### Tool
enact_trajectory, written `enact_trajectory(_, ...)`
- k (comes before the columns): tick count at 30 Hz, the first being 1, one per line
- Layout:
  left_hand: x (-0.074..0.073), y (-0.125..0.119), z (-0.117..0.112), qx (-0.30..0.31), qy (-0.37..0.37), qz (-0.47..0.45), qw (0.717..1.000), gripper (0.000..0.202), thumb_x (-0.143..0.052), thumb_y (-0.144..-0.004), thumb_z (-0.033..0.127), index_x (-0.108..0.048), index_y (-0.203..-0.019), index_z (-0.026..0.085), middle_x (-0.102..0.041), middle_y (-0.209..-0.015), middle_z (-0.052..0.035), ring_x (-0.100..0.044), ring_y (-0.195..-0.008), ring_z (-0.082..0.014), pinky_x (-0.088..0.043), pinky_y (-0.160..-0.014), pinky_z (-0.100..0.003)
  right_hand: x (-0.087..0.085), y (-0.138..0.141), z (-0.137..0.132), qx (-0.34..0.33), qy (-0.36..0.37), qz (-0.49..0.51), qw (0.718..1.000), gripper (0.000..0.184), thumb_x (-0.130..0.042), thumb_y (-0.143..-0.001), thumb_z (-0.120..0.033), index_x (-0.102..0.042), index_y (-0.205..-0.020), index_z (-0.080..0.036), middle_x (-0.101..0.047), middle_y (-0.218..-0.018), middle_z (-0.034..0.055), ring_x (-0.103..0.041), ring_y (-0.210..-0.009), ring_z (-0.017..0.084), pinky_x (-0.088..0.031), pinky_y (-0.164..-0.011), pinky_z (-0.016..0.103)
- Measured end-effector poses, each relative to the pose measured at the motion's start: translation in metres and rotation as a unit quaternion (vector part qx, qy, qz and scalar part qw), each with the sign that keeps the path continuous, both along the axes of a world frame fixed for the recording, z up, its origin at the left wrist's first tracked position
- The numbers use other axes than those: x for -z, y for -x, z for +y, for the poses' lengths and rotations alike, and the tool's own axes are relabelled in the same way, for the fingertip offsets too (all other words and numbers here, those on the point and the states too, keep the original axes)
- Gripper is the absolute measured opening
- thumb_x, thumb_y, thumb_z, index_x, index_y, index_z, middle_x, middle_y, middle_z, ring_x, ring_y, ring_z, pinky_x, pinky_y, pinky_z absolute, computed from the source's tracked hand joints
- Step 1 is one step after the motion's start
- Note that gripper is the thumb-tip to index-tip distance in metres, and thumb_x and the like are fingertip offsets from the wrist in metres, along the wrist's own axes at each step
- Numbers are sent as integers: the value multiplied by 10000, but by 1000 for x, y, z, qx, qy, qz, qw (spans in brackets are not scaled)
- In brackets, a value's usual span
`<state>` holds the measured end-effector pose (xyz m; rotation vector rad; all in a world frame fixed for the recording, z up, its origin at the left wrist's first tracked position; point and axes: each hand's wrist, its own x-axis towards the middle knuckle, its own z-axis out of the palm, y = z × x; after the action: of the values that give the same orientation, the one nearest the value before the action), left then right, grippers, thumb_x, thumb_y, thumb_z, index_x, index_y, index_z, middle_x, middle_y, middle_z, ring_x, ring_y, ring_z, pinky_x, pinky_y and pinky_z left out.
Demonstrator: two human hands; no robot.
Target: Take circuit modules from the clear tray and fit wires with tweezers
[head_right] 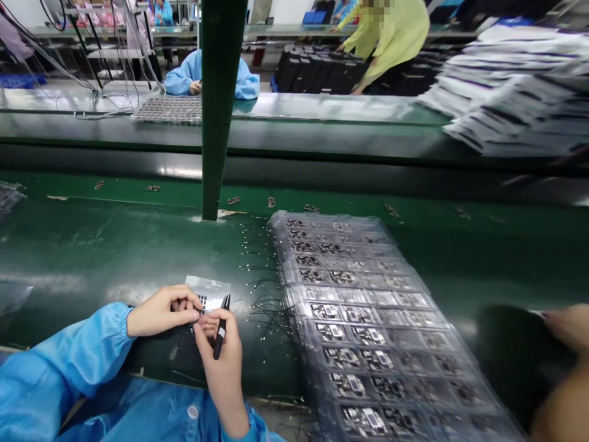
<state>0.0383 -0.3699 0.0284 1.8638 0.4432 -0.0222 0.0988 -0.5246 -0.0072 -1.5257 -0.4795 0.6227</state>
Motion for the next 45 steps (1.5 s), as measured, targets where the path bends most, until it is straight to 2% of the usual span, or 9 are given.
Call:
enact_trajectory(3, 2, 1, -1, 5, -1, -8, 1000, 156, -653, -746, 288, -691, -789, 143, -532, -704, 15, -441, -587, -80, -373, -559, -195, 1, 3, 1, -22, 14, -23, 999, 223, -628, -812, -283, -467, -926, -178, -587, -744, -3, -601, -644, 96, -503, -612, 174)
enact_trajectory(7, 2, 0, 2, -31, 52, 10, 998, 142, -637, -758, 270, -674, -765, 133, -588, -660, 17, -472, -576, -83, -386, -558, -192, 1, 4, 2, -8, 16, -11, 1000, 225, -635, -798, -277, -460, -899, -179, -616, -782, 18, -621, -674, 111, -516, -626, 192)
enact_trajectory(10, 1, 1, 5, -38, 61, 11, 997, 121, -639, -754, 249, -658, -764, 130, -604, -646, 23, -497, -577, -81, -405, -571, -188, 0, 4, 3, 2, 13, 5, 1000, 237, -637, -794, -285, -452, -900, -182, -628, -797, 25, -624, -676, 118, -515, -600, 196)
enact_trajectory(21, 0, 4, 5, -20, 8, -10, 1000, 98, -628, -786, 235, -658, -775, 142, -663, -709, 10, -568, -624, -91, -440, -602, -183, 2, 4, 2, 19, -4, 40, 999, 265, -647, -793, -309, -440, -907, -189, -615, -780, 8, -602, -628, 95, -521, -536, 171)
enact_trajectory(30, -1, 7, 0, -32, -68, -26, 997, 63, -625, -787, 199, -662, -763, 154, -646, -668, 26, -540, -577, -78, -428, -572, -165, 2, 2, 2, 8, 3, 24, 1000, 251, -634, -801, -291, -446, -931, -190, -614, -818, 23, -617, -704, 115, -534, -618, 205)
enact_trajectory(35, 2, 8, 0, -9, -89, -39, 995, 85, -621, -799, 224, -669, -777, 158, -644, -680, 15, -541, -580, -84, -432, -575, -172, -1, 3, 2, 6, -12, 36, 999, 218, -597, -821, -312, -446, -922, -191, -594, -804, 17, -601, -662, 106, -543, -583, 206)
enact_trajectory(45, 0, 8, -2, 34, -108, -54, 992, 81, -600, -810, 226, -651, -796, 164, -659, -725, 7, -559, -588, -85, -456, -595, -176, 0, 7, 6, 21, 8, -6, 1000, 167, -574, -822, -259, -448, -899, -181, -535, -768, 3, -565, -680, 105, -503, -597, 200)
